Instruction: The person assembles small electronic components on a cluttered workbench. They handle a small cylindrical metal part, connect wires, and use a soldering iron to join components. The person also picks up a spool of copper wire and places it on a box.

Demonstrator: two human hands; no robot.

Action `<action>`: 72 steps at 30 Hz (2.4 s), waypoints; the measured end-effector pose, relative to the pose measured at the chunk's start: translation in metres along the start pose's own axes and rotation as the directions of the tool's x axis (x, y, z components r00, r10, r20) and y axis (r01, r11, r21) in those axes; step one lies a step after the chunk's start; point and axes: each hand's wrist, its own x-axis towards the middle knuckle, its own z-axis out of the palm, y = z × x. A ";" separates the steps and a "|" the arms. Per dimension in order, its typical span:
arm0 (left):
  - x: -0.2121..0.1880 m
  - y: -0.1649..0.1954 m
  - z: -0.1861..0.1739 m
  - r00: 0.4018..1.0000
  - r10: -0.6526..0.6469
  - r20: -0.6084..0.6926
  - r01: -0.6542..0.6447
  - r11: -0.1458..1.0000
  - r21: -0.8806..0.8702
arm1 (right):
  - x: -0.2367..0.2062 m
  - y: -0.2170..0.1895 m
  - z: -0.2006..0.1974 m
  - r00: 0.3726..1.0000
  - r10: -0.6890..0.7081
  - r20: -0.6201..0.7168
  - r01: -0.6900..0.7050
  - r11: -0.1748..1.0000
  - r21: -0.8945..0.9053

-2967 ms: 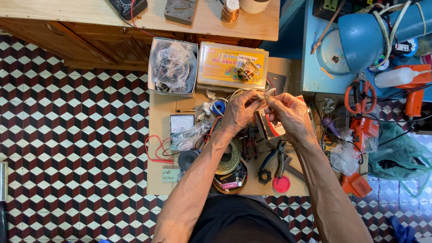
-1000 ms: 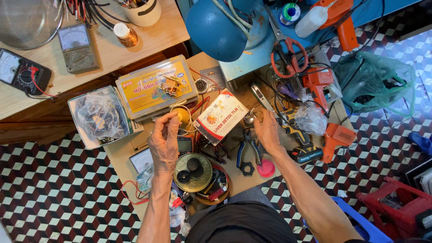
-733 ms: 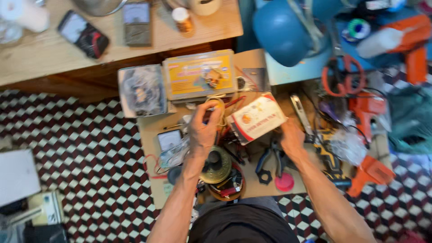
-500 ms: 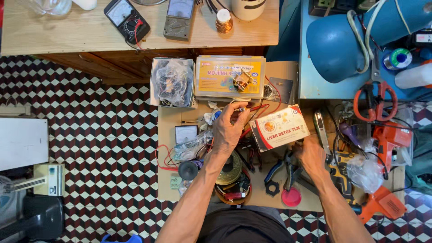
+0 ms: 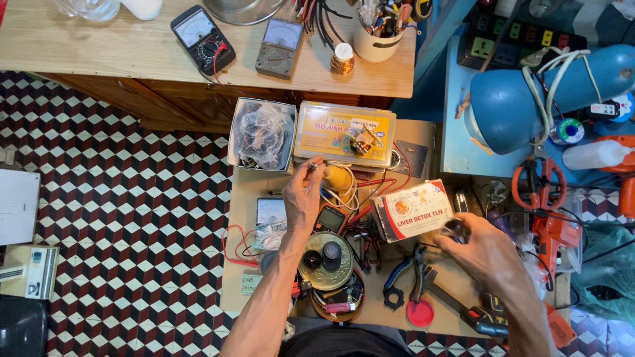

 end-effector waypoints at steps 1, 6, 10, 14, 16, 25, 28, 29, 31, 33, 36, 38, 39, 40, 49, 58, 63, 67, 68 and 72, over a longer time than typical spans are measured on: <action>0.003 -0.003 -0.006 0.999 0.021 -0.029 -0.021 1.000 -0.023 | 0.005 -0.017 -0.002 0.992 -0.118 -0.037 0.118 0.993 0.003; 0.011 -0.014 -0.038 0.978 -0.192 -0.083 0.191 0.981 -0.016 | 0.066 -0.124 0.028 0.886 -0.462 -0.036 0.457 0.884 -0.101; 0.009 -0.022 -0.045 0.974 -0.227 0.007 0.224 0.954 -0.200 | 0.102 -0.202 0.054 0.606 -0.773 -0.185 0.766 0.630 -0.124; 0.007 -0.031 -0.048 0.989 -0.142 0.036 0.146 0.974 -0.175 | 0.101 -0.246 0.055 0.685 -0.728 -0.035 0.719 0.683 -0.126; 0.008 -0.033 -0.048 0.996 -0.091 -0.005 0.090 0.985 -0.145 | 0.091 -0.253 0.045 0.718 -0.695 0.042 0.694 0.711 -0.115; 0.006 -0.039 -0.049 0.994 -0.100 -0.047 0.092 0.984 -0.155 | 0.104 -0.263 0.044 0.770 -0.628 0.111 0.617 0.689 -0.380; 0.000 -0.058 -0.062 0.975 -0.199 -0.094 0.184 0.972 -0.148 | 0.122 -0.267 0.066 0.767 -0.626 0.142 0.629 0.688 -0.361; -0.002 -0.067 -0.068 0.959 -0.261 -0.112 0.235 0.951 -0.202 | 0.124 -0.269 0.076 0.755 -0.636 0.163 0.647 0.680 -0.344; -0.003 -0.086 -0.082 0.918 -0.373 -0.136 0.319 0.896 -0.308 | 0.121 -0.274 0.098 0.737 -0.642 0.212 0.673 0.669 -0.316; 0.002 -0.104 -0.093 0.912 -0.378 -0.157 0.302 0.881 -0.365 | 0.111 -0.279 0.122 0.724 -0.638 0.262 0.690 0.658 -0.303; 0.006 -0.126 -0.110 0.877 -0.464 -0.125 0.384 0.834 -0.397 | 0.095 -0.290 0.153 0.615 -0.774 0.152 0.785 0.581 -0.215; 0.014 -0.138 -0.119 0.859 -0.503 -0.092 0.419 0.796 -0.437 | 0.093 -0.300 0.171 0.630 -0.758 0.169 0.776 0.610 -0.160; 0.019 -0.143 -0.124 0.860 -0.504 -0.078 0.413 0.778 -0.475 | 0.092 -0.306 0.180 0.638 -0.749 0.177 0.770 0.625 -0.131; 0.024 -0.148 -0.129 0.861 -0.504 -0.063 0.405 0.757 -0.513 | 0.094 -0.311 0.189 0.639 -0.747 0.181 0.769 0.622 -0.149; 0.039 -0.179 -0.151 0.762 -0.644 0.070 0.517 0.538 -0.666 | 0.121 -0.390 0.288 0.542 -0.826 0.156 0.841 0.530 -0.111; 0.005 -0.174 -0.120 0.528 -0.848 0.054 0.607 0.332 -0.722 | 0.132 -0.423 0.374 0.587 -0.728 0.354 0.789 0.417 -0.450; -0.001 -0.176 -0.113 0.495 -0.847 0.193 0.432 0.047 -0.901 | 0.148 -0.398 0.383 0.706 -0.625 0.334 0.693 0.511 -0.508; -0.011 -0.176 -0.108 0.611 -0.765 0.203 0.379 0.058 -0.923 | 0.143 -0.387 0.373 0.625 -0.743 0.241 0.773 0.546 -0.322; -0.011 -0.176 -0.108 0.604 -0.767 0.216 0.424 0.079 -0.902 | 0.142 -0.379 0.363 0.645 -0.717 0.264 0.760 0.567 -0.317; -0.003 -0.172 -0.118 0.563 -0.790 0.242 0.520 0.112 -0.847 | 0.098 -0.342 0.298 0.627 -0.766 0.141 0.779 0.619 -0.104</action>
